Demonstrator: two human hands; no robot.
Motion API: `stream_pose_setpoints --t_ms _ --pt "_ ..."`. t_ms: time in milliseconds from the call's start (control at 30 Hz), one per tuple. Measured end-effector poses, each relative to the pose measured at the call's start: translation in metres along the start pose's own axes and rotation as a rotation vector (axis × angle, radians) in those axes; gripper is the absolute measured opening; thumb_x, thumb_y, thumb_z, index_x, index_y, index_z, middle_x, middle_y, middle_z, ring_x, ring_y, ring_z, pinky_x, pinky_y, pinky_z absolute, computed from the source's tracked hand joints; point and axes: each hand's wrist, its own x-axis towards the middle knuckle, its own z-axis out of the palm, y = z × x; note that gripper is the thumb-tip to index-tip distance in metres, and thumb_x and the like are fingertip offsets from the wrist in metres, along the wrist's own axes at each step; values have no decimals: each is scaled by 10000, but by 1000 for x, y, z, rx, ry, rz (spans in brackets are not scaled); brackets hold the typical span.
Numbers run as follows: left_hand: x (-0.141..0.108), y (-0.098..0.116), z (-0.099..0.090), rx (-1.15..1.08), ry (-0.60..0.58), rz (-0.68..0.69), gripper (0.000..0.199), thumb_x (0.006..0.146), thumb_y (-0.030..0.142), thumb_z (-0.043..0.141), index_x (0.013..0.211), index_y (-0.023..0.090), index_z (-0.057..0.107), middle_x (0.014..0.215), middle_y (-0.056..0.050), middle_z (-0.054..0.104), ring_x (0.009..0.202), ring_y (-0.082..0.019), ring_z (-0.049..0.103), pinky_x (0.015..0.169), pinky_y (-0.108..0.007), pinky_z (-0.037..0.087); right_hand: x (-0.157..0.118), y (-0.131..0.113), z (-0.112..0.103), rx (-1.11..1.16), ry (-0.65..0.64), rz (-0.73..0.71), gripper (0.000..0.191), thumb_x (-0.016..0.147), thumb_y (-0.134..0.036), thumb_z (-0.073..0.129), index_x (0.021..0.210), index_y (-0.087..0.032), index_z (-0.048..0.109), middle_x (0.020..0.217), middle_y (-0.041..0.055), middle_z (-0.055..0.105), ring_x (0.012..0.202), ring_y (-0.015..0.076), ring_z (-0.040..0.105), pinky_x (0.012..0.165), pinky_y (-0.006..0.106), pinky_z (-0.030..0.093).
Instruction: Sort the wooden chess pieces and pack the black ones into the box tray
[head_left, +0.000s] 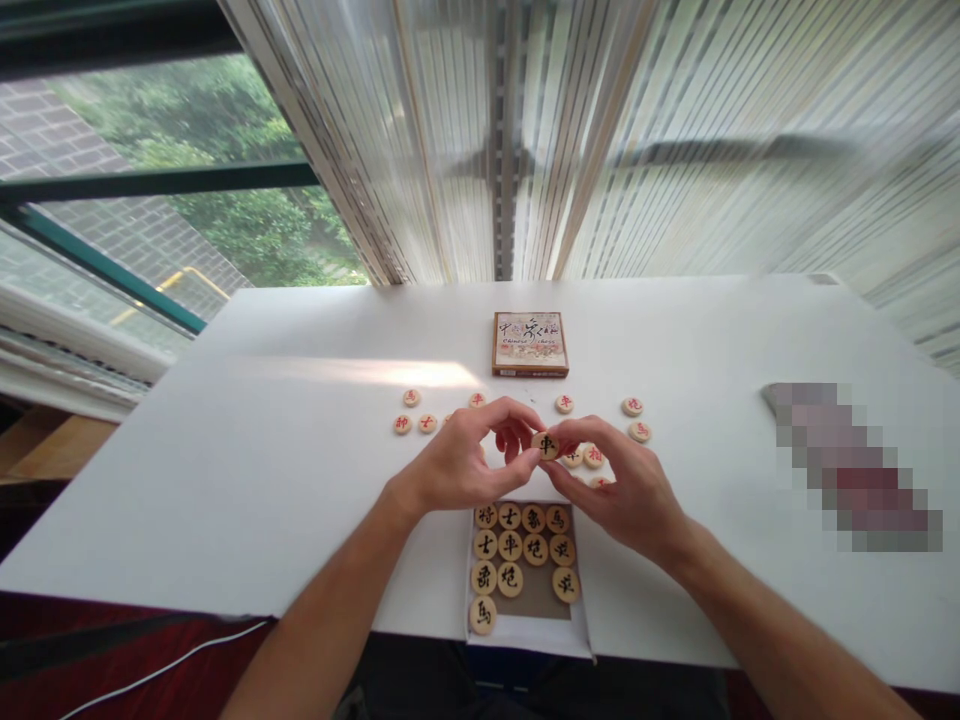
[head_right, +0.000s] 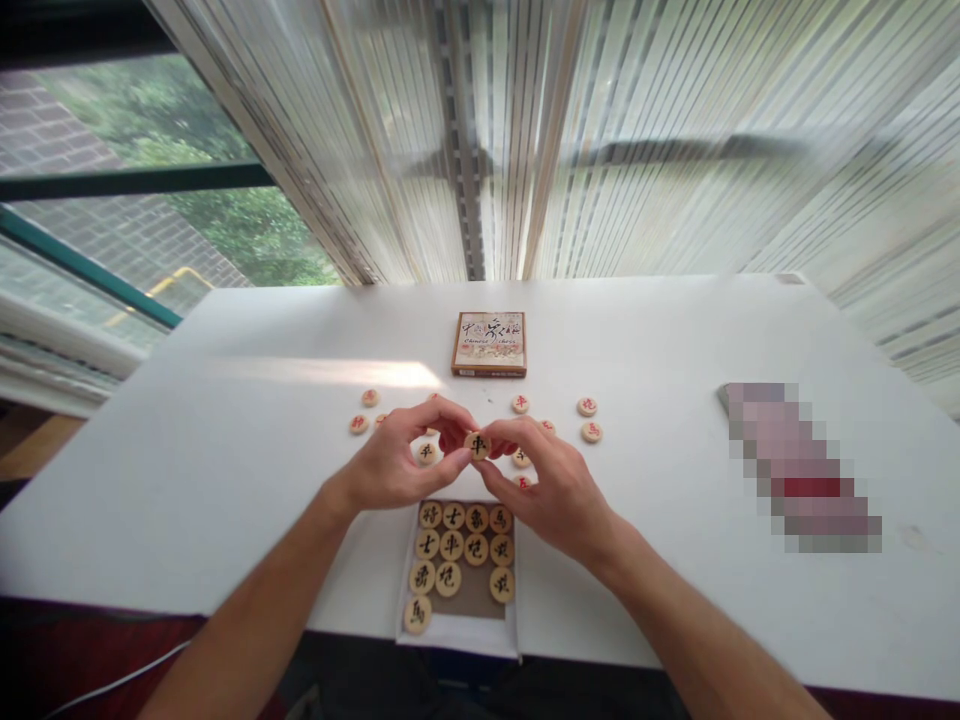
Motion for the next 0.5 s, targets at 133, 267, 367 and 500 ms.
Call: stream_pose_setpoints --t_ms 133,267,367,500 --pt "0 0 0 1 -8 -3 218 866 184 664 1077 168 611 876 -23 652 732 -127 614 700 -261 535 0 1 0 8 1 9 238 893 -153 683 1095 -237 590 887 17 706 753 164 690 729 314 569" --pt "1 -1 -1 17 11 8 195 874 195 662 1062 171 614 884 -20 654 734 -123 614 704 -257 526 -1 0 -1 52 -18 54 248 893 -143 665 1111 -234 592 933 26 715 799 165 690 747 306 577" --pt "1 -1 -1 25 16 13 174 879 193 656 1047 171 615 891 -20 658 735 -119 612 707 -253 521 -2 0 -2 67 -21 83 234 900 -147 649 1112 -232 595 946 32 719 819 171 691 761 314 582" --pt "1 0 0 15 9 12 178 873 184 655 1045 176 607 892 -19 657 722 -117 608 696 -251 526 -2 -1 -2 81 -21 121 204 906 -168 650 1095 -229 602 946 41 726 821 177 695 753 317 588"
